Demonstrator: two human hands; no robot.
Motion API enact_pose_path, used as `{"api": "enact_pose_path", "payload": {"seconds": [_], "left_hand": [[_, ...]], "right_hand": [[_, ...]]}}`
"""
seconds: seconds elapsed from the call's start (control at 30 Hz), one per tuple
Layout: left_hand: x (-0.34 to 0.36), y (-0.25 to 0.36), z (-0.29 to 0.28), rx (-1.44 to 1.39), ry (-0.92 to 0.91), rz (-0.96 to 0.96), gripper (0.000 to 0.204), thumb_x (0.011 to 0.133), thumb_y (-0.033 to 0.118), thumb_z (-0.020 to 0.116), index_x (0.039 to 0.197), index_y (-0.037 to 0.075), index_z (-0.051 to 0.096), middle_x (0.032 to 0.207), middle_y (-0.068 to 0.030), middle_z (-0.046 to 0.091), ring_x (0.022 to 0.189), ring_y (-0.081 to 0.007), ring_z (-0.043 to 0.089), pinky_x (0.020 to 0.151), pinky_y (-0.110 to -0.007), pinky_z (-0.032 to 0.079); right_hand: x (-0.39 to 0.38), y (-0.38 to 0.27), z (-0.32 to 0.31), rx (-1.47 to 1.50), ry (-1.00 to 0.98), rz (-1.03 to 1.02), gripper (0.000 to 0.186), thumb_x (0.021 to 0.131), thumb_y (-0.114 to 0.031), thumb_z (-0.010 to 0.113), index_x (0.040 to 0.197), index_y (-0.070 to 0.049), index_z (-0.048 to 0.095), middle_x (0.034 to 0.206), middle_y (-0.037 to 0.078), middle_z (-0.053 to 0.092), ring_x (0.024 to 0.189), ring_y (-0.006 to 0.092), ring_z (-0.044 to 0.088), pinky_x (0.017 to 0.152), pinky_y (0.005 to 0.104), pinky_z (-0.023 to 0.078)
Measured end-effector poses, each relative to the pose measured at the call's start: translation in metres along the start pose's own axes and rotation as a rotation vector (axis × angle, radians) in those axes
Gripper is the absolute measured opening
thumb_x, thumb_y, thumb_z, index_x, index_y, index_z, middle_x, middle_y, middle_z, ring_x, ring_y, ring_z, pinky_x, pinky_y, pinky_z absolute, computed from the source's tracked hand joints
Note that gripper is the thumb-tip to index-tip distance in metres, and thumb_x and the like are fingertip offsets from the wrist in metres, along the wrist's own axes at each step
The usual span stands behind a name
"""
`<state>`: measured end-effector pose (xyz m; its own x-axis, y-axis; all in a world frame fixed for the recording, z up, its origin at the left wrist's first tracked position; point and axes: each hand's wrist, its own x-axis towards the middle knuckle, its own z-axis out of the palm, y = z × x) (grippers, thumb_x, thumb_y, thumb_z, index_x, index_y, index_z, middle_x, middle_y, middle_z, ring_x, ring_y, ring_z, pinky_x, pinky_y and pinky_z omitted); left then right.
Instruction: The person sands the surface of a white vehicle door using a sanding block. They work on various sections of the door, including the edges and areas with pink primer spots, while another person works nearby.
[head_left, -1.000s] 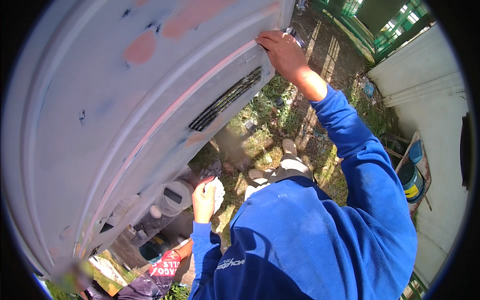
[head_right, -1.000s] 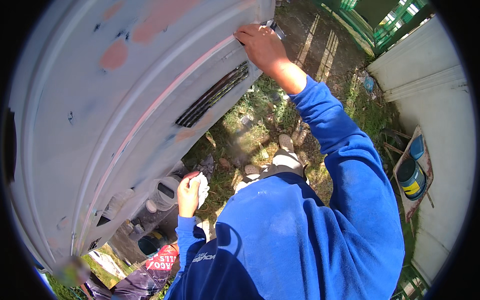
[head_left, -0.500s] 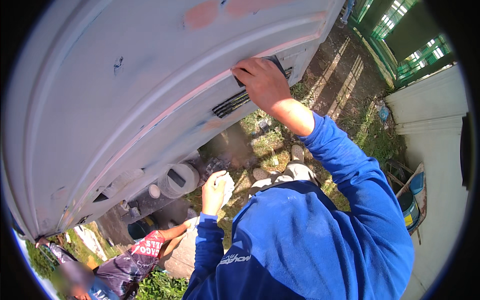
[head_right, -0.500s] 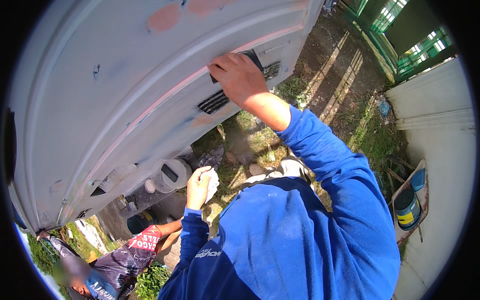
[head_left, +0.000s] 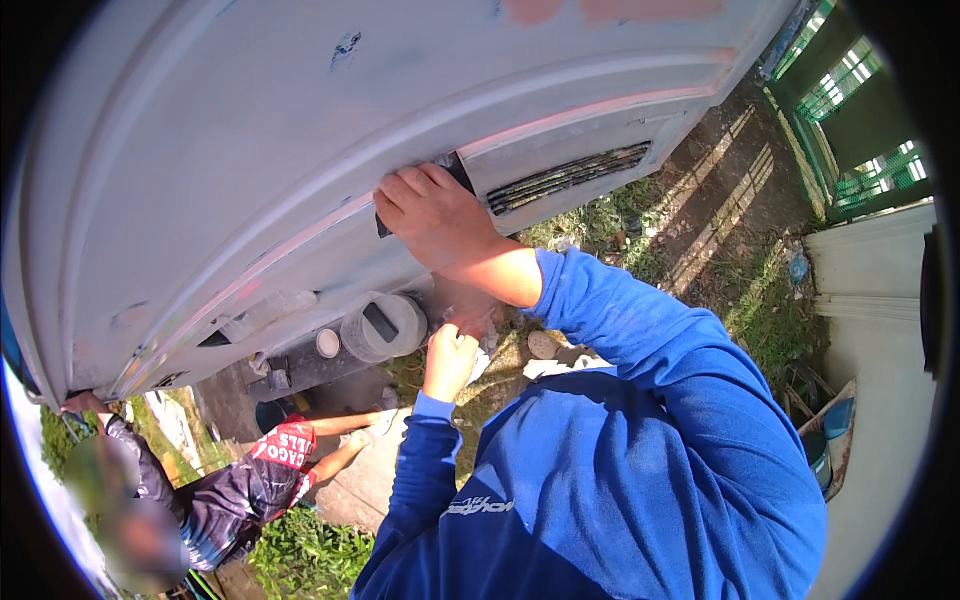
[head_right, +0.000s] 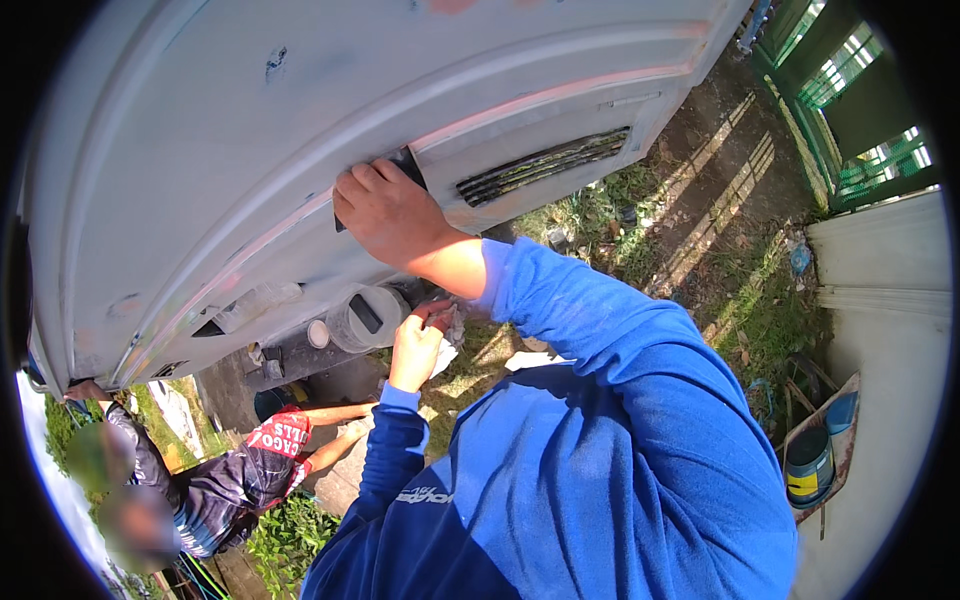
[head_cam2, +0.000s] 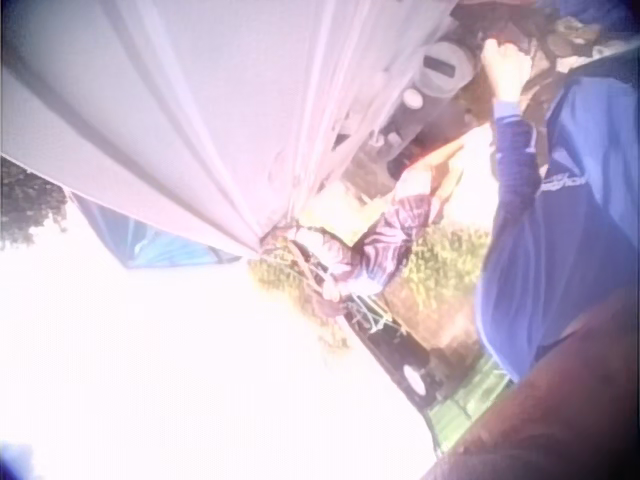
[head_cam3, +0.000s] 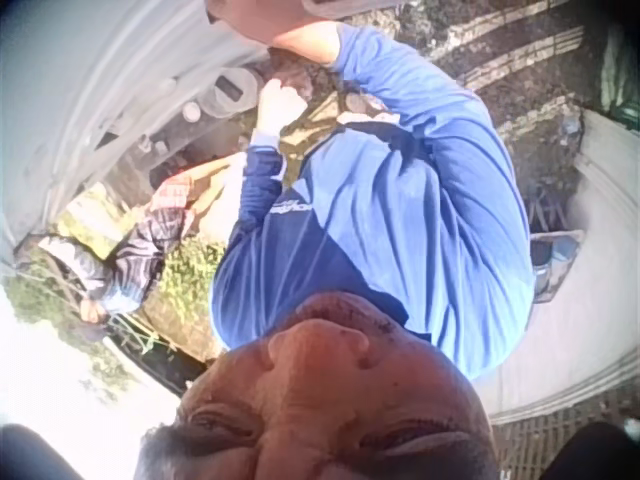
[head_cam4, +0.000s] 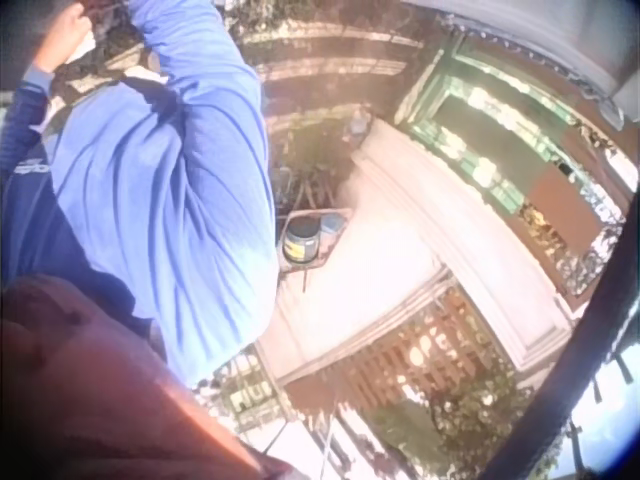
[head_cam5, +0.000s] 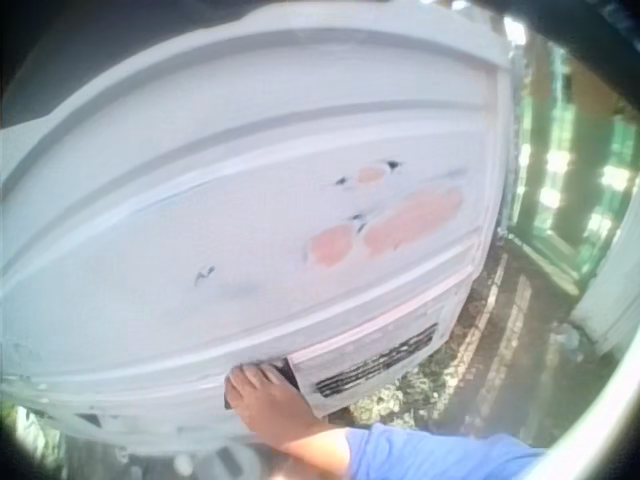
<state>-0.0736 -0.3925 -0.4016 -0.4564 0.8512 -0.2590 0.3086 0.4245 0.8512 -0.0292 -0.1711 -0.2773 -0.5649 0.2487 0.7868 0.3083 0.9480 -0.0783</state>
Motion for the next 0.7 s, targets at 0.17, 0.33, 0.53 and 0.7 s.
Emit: {"api": "enact_pose_path", "payload": {"seconds": [0.17,0.33,0.53,0.7], "left_hand": [[-0.022,0.005,-0.01,-0.093,0.007,-0.137,0.024,0.098,0.009,0.059,0.118,0.0,0.07,0.091,-0.0083,0.072,0.076,-0.0078,0.06,0.065,-0.026,0.048],[-0.045,-0.028,-0.018,-0.3,0.027,-0.271,0.024,0.099,0.006,0.059,0.121,0.0,0.068,0.1,-0.0086,0.072,0.08,-0.0087,0.061,0.068,-0.024,0.048],[-0.005,0.044,-0.011,0.045,-0.027,-0.089,0.024,0.099,0.011,0.062,0.12,-0.001,0.068,0.099,-0.0084,0.073,0.084,-0.0122,0.063,0.076,-0.03,0.05],[-0.06,0.003,-0.05,-0.952,0.311,-0.378,0.028,0.102,0.021,0.062,0.124,0.004,0.06,0.093,-0.0086,0.069,0.07,-0.013,0.065,0.055,-0.026,0.055]], "right_hand": [[-0.014,0.05,-0.025,0.049,-0.099,-0.1,0.032,0.083,-0.019,0.063,0.113,-0.008,0.068,0.113,0.005,0.064,0.11,0.0222,0.06,0.097,0.0372,0.046],[-0.017,0.038,-0.023,-0.035,-0.067,0.028,0.032,0.08,-0.016,0.062,0.109,-0.003,0.067,0.109,0.009,0.062,0.105,0.0254,0.058,0.098,0.0396,0.046],[0.017,-0.033,0.021,0.029,-0.081,-0.131,0.028,0.082,-0.02,0.061,0.101,-0.002,0.071,0.105,0.007,0.062,0.107,0.0224,0.057,0.095,0.0386,0.047],[-0.029,0.08,-0.045,0.008,-0.136,-0.097,0.039,0.079,-0.013,0.063,0.117,-0.002,0.066,0.117,0.009,0.062,0.112,0.0271,0.059,0.097,0.0405,0.049]]}}
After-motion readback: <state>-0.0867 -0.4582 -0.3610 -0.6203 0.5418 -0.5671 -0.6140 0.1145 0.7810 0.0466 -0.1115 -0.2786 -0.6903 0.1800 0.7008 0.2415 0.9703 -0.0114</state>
